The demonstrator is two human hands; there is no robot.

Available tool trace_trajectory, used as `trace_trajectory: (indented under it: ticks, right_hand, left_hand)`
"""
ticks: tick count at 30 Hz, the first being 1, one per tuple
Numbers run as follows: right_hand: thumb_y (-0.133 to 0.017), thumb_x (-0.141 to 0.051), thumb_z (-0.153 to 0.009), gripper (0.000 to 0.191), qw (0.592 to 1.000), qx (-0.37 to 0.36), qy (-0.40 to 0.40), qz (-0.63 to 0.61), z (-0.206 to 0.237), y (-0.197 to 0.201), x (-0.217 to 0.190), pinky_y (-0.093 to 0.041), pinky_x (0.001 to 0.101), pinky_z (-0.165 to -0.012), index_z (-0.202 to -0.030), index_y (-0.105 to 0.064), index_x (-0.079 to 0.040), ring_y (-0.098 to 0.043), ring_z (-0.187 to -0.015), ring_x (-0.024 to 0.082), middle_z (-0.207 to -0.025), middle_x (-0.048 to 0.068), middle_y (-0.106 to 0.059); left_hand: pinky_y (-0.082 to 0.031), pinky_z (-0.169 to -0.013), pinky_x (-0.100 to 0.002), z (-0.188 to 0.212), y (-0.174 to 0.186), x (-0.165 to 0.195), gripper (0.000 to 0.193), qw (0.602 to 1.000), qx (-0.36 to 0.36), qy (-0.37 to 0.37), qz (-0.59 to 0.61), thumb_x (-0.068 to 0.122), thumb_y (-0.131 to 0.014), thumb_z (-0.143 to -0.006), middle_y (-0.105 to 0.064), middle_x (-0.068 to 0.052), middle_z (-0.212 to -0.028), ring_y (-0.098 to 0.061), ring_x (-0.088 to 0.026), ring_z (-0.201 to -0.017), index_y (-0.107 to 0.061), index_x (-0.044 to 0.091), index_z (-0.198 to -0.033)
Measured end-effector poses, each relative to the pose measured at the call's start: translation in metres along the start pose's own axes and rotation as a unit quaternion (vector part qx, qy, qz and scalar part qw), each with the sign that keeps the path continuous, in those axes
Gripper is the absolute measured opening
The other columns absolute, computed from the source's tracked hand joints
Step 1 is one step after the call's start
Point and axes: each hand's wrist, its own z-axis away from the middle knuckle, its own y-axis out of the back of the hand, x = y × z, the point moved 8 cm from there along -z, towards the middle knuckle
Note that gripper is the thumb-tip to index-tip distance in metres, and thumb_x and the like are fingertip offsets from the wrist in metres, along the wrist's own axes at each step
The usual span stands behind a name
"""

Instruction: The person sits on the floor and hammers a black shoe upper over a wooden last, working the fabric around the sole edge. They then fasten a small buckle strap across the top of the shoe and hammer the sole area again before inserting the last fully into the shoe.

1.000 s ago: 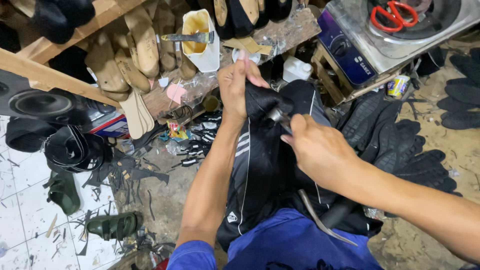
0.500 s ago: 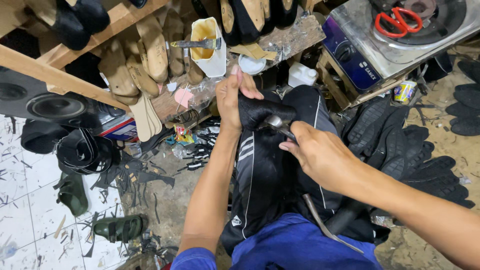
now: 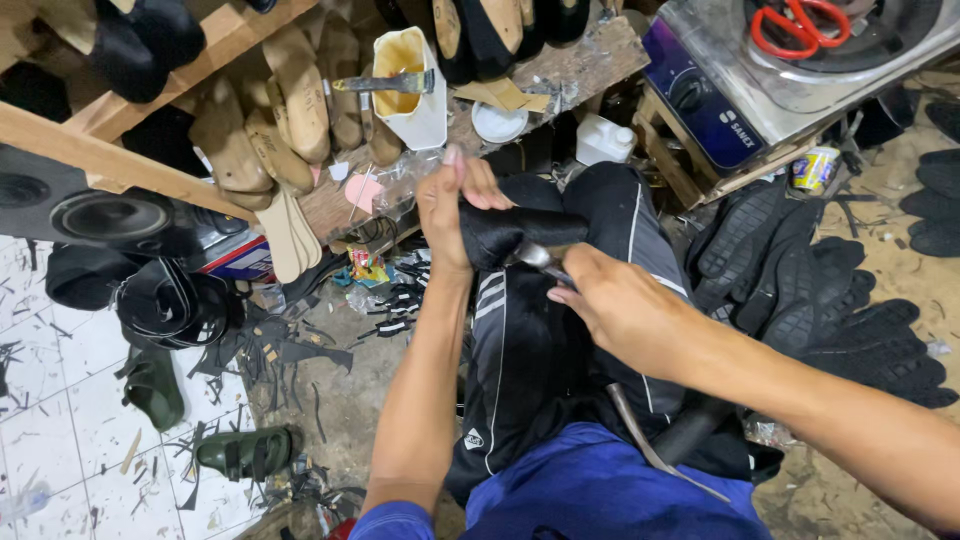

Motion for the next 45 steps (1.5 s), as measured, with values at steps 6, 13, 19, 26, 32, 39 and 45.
trace_trajectory:
  ticks: [6, 13, 19, 26, 32, 39, 45]
  right_hand:
    - [-0.064, -0.021, -0.095, 0.029, 0.999, 0.006, -0.029, -0.043, 0.004, -0.004, 0.003, -0.049, 0.0513, -0.06, -0.103, -0.052, 0.004, -0.064, -0.077, 0.049, -0.085, 0.028, -0.066]
    - [-0.066, -0.023, -0.095, 0.032, 0.998, -0.02, -0.041, 0.048, 0.013, -0.016, 0.006, -0.049, 0.0519, -0.055, -0.093, -0.048, 0.003, -0.064, -0.066, 0.048, -0.078, 0.028, -0.064]
    - [-0.066, -0.023, -0.096, 0.03, 0.998, -0.032, -0.053, 0.023, 0.009, -0.014, 0.01, -0.049, 0.0508, -0.058, -0.092, -0.05, 0.002, -0.065, -0.07, 0.047, -0.076, 0.026, -0.065]
    - [-0.058, -0.015, -0.1, 0.012, 0.951, 0.005, -0.127, -0.28, 0.011, -0.015, 0.024, -0.058, 0.0277, -0.059, -0.098, -0.061, -0.004, -0.072, -0.061, 0.013, -0.072, 0.001, -0.07]
    - [-0.08, 0.0, -0.082, 0.032, 0.939, 0.273, -0.042, -0.206, -0.011, -0.006, 0.018, -0.051, 0.0276, -0.063, -0.104, -0.057, 0.0, -0.06, -0.066, 0.018, -0.082, 0.009, -0.057]
    - [-0.073, 0.006, -0.081, 0.031, 0.938, 0.324, 0.118, -0.032, -0.023, -0.004, -0.015, -0.051, 0.0309, -0.067, -0.106, -0.056, 0.005, -0.061, -0.072, 0.02, -0.091, 0.013, -0.058]
    - [-0.068, -0.003, -0.094, 0.013, 0.97, 0.126, -0.076, -0.195, -0.018, 0.002, 0.014, -0.053, 0.0349, -0.065, -0.101, -0.058, 0.002, -0.062, -0.07, 0.025, -0.082, 0.012, -0.061]
  left_hand:
    - [-0.05, -0.061, -0.036, -0.002, 0.002, 0.0, 0.052, 1.0, -0.015, -0.022, 0.005, 0.022, -0.046, -0.113, -0.054, -0.014, -0.063, -0.054, -0.024, -0.06, -0.049, 0.002, -0.065]
    - [-0.047, -0.062, -0.036, 0.004, 0.006, -0.008, 0.054, 0.999, -0.019, -0.025, -0.017, 0.021, -0.045, -0.114, -0.055, -0.016, -0.063, -0.053, -0.024, -0.059, -0.049, 0.002, -0.064]
    - [-0.051, -0.062, -0.036, 0.007, 0.008, -0.009, 0.051, 1.0, -0.007, -0.008, 0.003, 0.023, -0.045, -0.113, -0.054, -0.015, -0.064, -0.053, -0.024, -0.061, -0.047, 0.003, -0.065]
    - [-0.053, -0.064, -0.037, 0.006, 0.031, -0.012, 0.048, 0.996, 0.067, 0.006, 0.062, 0.027, -0.045, -0.112, -0.05, -0.012, -0.067, -0.053, -0.023, -0.065, -0.048, 0.004, -0.071]
    - [-0.051, -0.064, -0.036, 0.02, 0.034, -0.011, 0.05, 0.995, 0.092, -0.019, 0.024, 0.029, -0.044, -0.113, -0.051, -0.012, -0.067, -0.052, -0.022, -0.064, -0.048, 0.003, -0.071]
    - [-0.05, -0.071, -0.036, 0.027, 0.031, -0.01, 0.05, 0.994, 0.103, -0.047, -0.014, 0.028, -0.044, -0.115, -0.053, -0.013, -0.07, -0.053, -0.023, -0.068, -0.05, 0.003, -0.072]
    - [-0.052, -0.068, -0.039, 0.025, 0.042, -0.004, 0.051, 0.995, 0.101, -0.006, 0.017, 0.03, -0.042, -0.112, -0.056, -0.016, -0.069, -0.057, -0.026, -0.066, -0.05, 0.004, -0.069]
